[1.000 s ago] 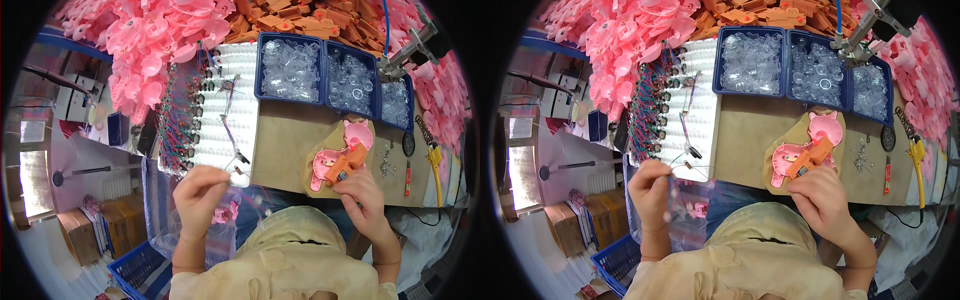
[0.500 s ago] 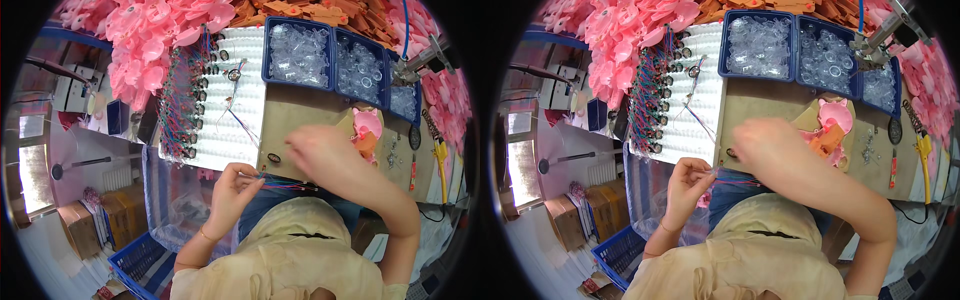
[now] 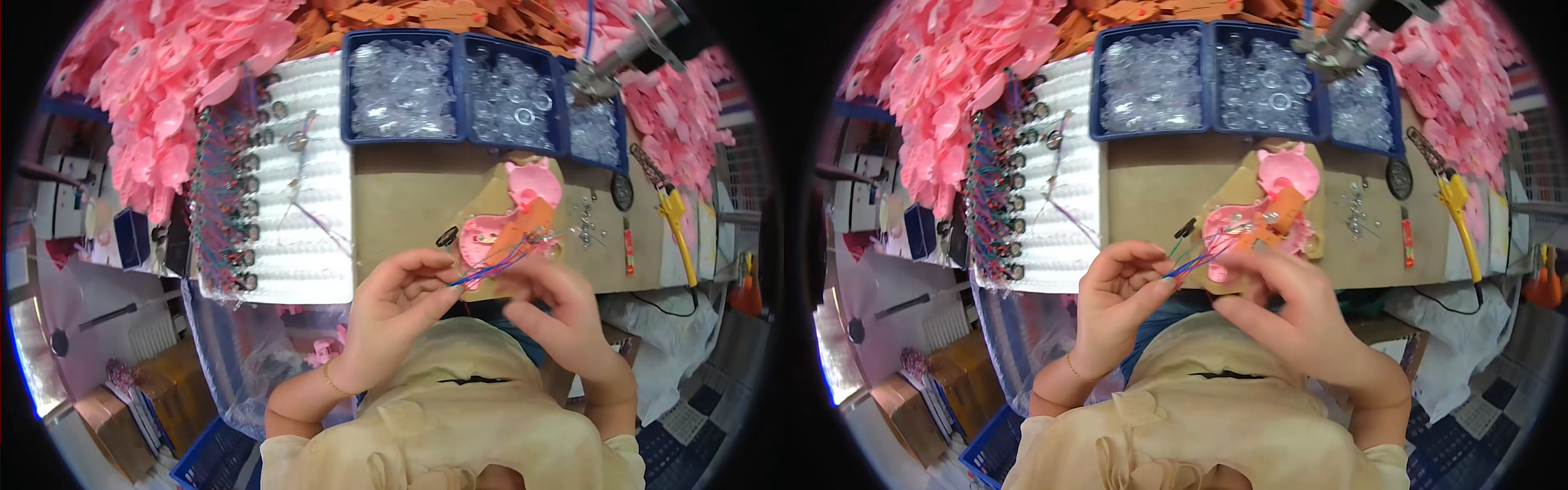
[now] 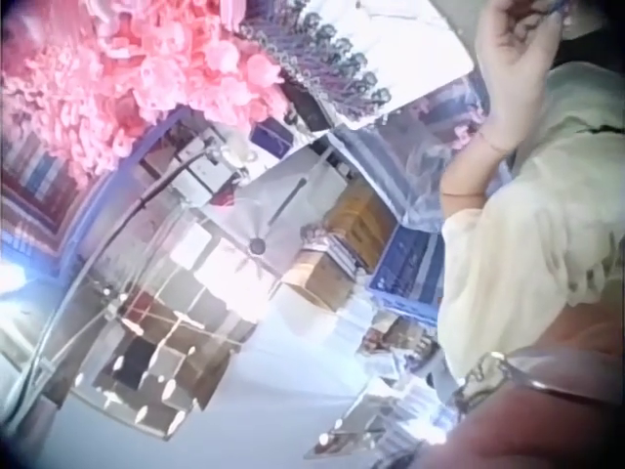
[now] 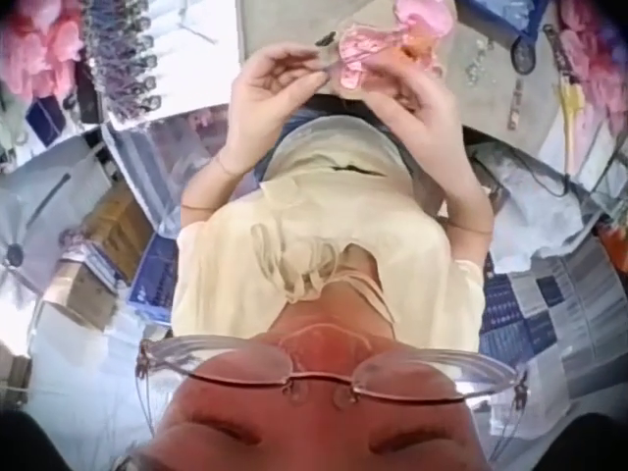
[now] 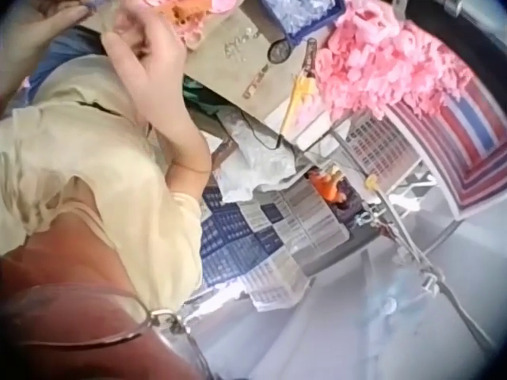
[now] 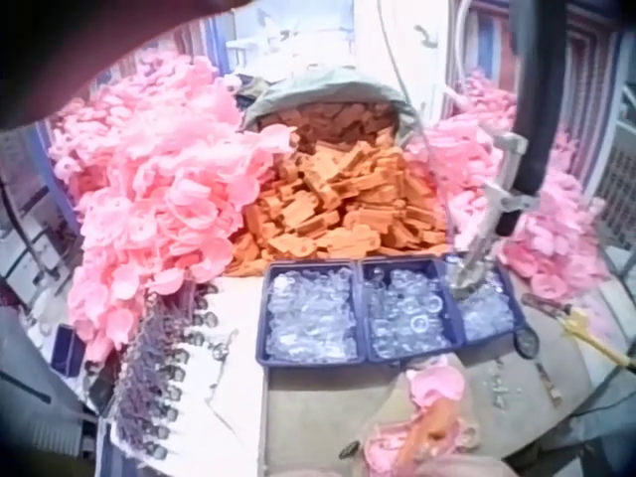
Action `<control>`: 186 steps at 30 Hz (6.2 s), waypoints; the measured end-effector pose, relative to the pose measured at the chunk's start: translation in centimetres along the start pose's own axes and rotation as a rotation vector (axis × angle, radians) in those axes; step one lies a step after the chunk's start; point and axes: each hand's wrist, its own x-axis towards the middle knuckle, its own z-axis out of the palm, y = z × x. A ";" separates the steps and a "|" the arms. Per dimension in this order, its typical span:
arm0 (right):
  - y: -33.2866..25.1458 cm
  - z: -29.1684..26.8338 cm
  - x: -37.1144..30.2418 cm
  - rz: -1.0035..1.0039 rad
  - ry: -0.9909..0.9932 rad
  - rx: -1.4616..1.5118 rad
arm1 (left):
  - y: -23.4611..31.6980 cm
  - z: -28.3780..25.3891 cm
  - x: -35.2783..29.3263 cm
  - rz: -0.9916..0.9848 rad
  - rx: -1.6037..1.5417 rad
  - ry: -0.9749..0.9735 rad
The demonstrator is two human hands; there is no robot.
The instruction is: Assembling the internal components and housing of a plastic toy pony.
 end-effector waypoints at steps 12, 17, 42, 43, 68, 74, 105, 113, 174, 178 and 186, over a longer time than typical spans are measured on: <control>1.1 -0.7 3.1 -0.017 -0.053 0.325 | 0.2 2.7 1.9 0.032 0.226 0.018; 2.2 -0.7 2.6 -0.137 0.017 0.334 | 0.0 3.4 2.2 -0.041 0.131 -0.009; 2.7 1.5 3.1 -0.106 0.059 0.519 | -2.1 4.0 2.3 0.236 -0.045 0.098; 2.8 1.5 3.0 -0.118 0.073 0.496 | -1.9 4.3 2.3 0.130 -0.161 0.160; 0.0 -1.9 5.0 -0.707 0.114 -0.444 | 1.4 2.6 3.5 0.415 0.884 -0.130; -0.2 -2.6 7.8 -0.803 0.057 -0.534 | 1.9 1.9 3.2 0.162 0.427 -0.033; -8.3 -1.4 -3.5 -0.792 -0.266 -0.686 | -1.8 -0.1 6.5 0.616 1.356 0.089; 3.6 -6.7 -4.7 -0.568 -0.157 -0.637 | -1.9 0.5 5.2 0.647 1.208 0.042; 12.1 -6.7 -12.7 -0.362 0.591 -0.099 | -7.9 1.2 2.5 1.058 1.585 -0.054; 12.1 -7.0 -12.8 -0.333 0.535 -0.041 | -6.4 1.8 2.2 0.986 1.666 -0.127; 11.6 -6.8 -13.1 -0.371 0.360 0.004 | -6.0 2.3 3.1 0.551 1.198 0.048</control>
